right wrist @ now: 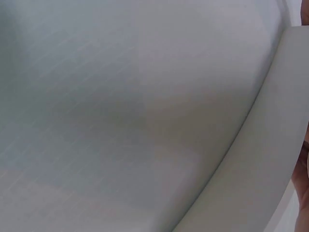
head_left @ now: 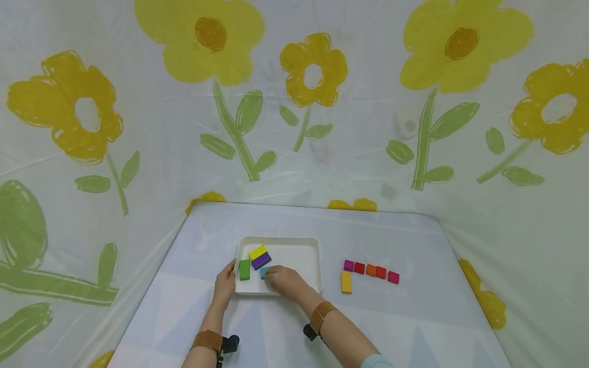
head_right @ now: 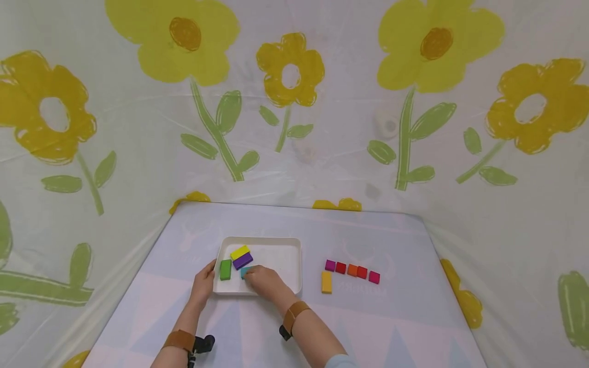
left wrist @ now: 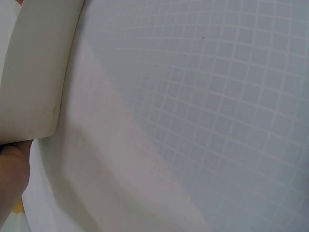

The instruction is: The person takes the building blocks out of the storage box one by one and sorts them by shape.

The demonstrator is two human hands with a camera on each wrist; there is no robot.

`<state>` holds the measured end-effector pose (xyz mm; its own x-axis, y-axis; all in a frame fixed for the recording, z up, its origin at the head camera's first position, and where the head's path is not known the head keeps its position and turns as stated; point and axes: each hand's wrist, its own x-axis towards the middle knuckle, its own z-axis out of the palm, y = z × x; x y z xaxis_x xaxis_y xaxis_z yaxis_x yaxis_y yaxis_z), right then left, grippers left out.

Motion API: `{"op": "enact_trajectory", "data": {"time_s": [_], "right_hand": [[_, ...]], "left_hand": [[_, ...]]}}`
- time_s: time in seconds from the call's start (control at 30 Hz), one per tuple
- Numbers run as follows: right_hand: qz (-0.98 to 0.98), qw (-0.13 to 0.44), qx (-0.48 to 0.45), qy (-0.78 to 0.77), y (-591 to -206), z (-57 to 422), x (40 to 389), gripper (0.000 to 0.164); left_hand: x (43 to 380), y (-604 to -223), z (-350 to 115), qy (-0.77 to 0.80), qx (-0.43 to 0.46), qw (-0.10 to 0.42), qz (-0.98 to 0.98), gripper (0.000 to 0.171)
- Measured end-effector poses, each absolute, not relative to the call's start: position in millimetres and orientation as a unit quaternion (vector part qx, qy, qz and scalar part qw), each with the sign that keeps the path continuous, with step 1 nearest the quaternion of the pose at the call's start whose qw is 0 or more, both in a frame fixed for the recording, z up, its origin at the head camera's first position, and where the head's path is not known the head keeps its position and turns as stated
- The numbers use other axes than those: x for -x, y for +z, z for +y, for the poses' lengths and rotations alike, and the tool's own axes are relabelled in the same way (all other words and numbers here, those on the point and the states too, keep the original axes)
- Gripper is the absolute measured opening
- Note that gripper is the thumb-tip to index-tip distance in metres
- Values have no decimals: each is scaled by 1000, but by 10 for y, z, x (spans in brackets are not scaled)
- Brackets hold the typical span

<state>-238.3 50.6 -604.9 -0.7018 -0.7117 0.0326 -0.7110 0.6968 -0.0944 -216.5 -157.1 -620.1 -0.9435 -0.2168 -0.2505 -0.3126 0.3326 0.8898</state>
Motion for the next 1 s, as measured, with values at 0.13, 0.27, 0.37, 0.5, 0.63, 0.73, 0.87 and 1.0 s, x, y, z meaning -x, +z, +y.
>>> {"op": "enact_trajectory", "data": {"time_s": [0.13,0.27,0.37,0.5,0.63,0.73,0.87,1.0], "right_hand": [[930,-26,366,-13,-6063,664,2396,29],[938,-73,340,-8,-6126,827,2407,23],[939,-85,332,-16,-6191,907,2399,20],[938,-91,334,-36,-6221,933,2393,20],[938,-100,325,-60,-6207,900,2419,22],[941,-94,320,-63,-6198,881,2440,23],[943,-77,318,-57,-6197,863,2485,24],[946,-65,314,-54,-6184,855,2543,25]], "left_hand": [[2189,-6192,-1574,555,157,40,816,47],[2210,-6201,-1588,559,156,39,814,47],[2202,-6220,-1592,556,157,42,815,48],[2182,-6249,-1591,557,158,46,814,48],[2168,-6258,-1601,560,157,46,812,48],[2149,-6264,-1601,559,157,49,813,48],[2135,-6262,-1595,560,153,47,813,48],[2149,-6258,-1592,561,149,41,813,48]]}}
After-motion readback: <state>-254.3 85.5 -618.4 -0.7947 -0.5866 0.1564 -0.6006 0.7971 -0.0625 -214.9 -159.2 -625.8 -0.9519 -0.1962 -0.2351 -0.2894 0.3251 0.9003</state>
